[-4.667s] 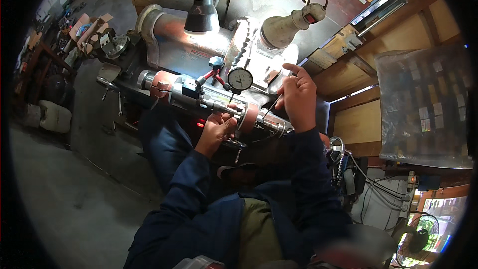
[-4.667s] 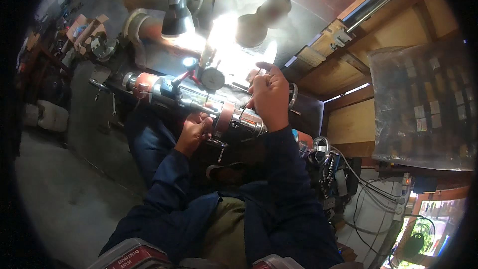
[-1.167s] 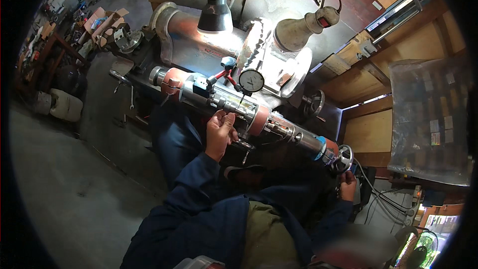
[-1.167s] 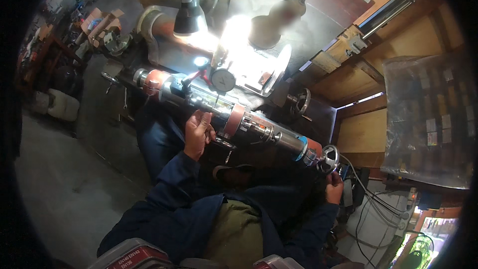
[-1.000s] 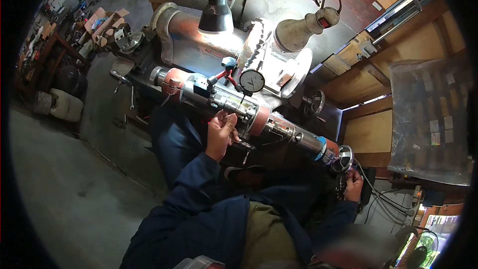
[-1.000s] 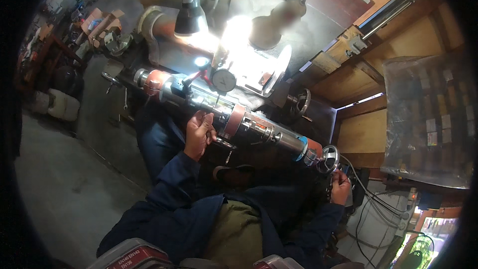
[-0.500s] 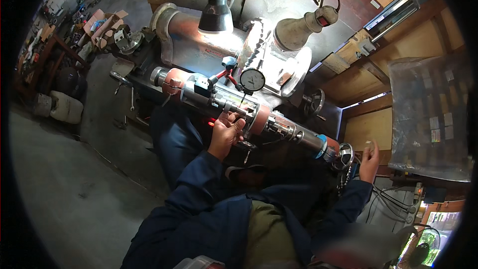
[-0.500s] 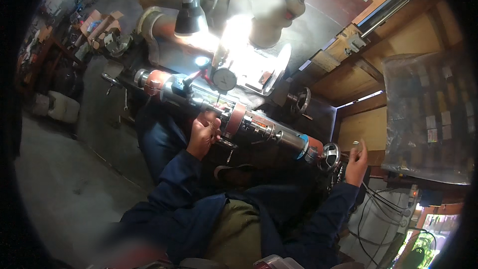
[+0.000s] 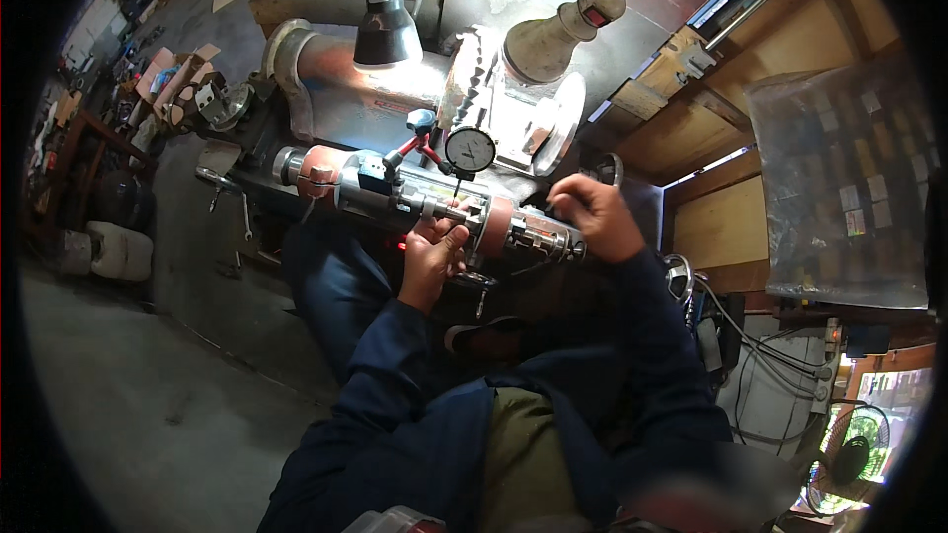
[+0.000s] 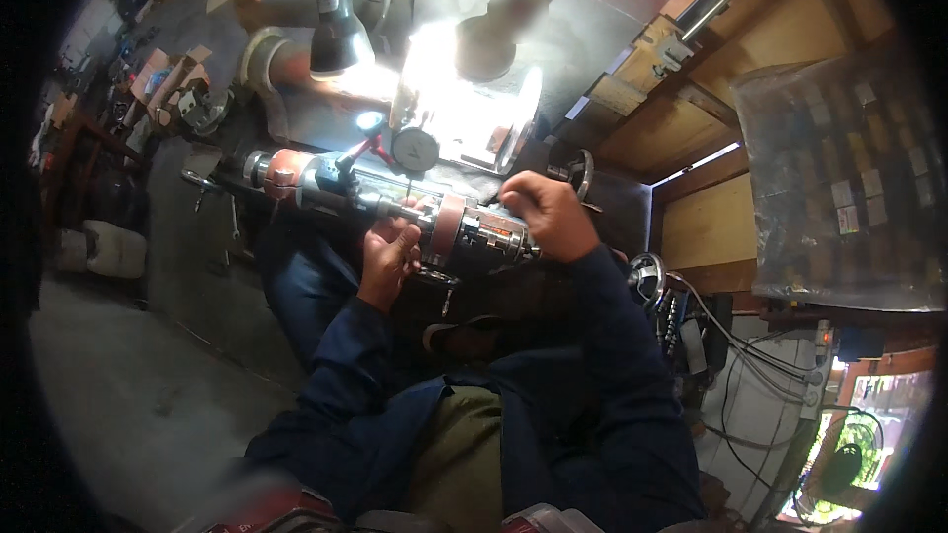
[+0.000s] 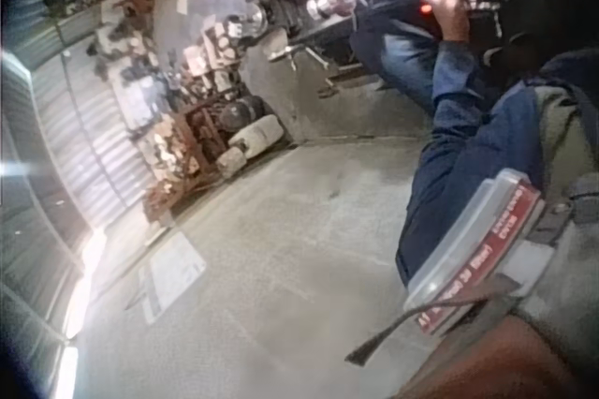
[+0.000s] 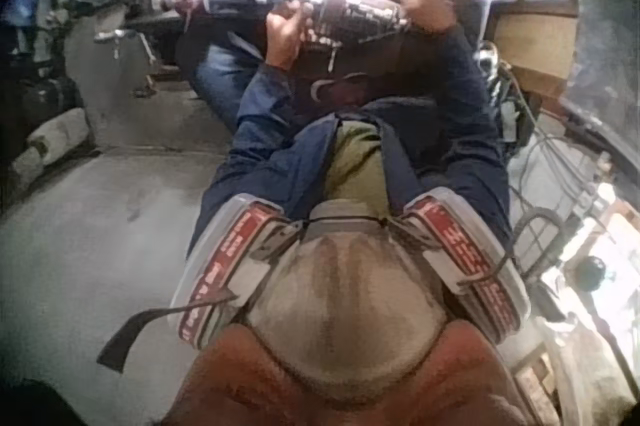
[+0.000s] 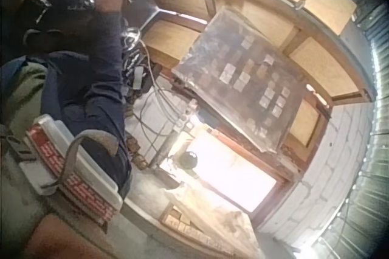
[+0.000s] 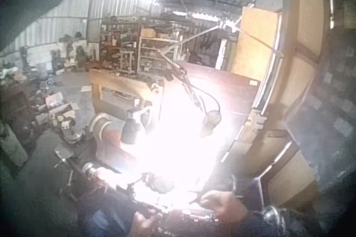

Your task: Use a precision grinding machine to finish a camshaft and measure the results with a dial indicator.

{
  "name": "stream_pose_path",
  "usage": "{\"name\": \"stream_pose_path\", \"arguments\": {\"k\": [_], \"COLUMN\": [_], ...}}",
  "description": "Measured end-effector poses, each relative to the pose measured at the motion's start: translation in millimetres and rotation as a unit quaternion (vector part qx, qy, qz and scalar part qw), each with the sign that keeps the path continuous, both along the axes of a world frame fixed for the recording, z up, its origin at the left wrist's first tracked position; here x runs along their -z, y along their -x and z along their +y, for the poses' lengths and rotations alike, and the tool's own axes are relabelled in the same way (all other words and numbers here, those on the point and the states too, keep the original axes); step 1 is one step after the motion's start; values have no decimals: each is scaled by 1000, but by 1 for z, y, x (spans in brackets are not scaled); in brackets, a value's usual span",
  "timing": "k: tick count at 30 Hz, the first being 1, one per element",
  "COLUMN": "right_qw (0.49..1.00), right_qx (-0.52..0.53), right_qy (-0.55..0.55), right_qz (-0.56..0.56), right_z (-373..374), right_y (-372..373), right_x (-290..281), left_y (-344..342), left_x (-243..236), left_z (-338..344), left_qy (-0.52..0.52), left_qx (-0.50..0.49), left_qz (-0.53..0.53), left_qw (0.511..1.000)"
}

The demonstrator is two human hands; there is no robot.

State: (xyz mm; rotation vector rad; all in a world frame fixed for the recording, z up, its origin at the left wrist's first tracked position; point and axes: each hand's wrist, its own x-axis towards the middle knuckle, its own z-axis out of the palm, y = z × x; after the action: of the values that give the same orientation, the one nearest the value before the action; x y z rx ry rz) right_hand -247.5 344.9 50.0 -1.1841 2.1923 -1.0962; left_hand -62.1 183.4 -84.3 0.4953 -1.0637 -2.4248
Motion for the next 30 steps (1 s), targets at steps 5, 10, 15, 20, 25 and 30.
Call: {"name": "stream_pose_path", "arguments": {"k": [5, 10, 15, 20, 25, 30], "right_qw": [997, 998, 995, 996, 979, 980], "right_qx": [-44, -47, -90, -92, -126, -129], "right_qy": [34, -1, 32, 2, -15, -27], "right_qz": [53, 36, 22, -7, 157, 150], "right_z": [-23, -19, -25, -28, -30, -29], "right_y": [-3, 2, 8, 8, 1, 8], "right_x": [32, 37, 40, 32, 20, 9], "left_y": [0, -2, -2, -2, -1, -1], "left_x": [0, -5, -8, -10, -12, -13], "left_z": [-2, -3, -2, -2, -1, -2], "left_qy": [20, 18, 7, -5, -21, -35], "left_qx": [-14, -5, 2, -4, -7, 5], "left_qz": [-15, -9, -7, -25, -37, -8], "left_qw": [1000, 1000, 1000, 1000, 999, 999]}}
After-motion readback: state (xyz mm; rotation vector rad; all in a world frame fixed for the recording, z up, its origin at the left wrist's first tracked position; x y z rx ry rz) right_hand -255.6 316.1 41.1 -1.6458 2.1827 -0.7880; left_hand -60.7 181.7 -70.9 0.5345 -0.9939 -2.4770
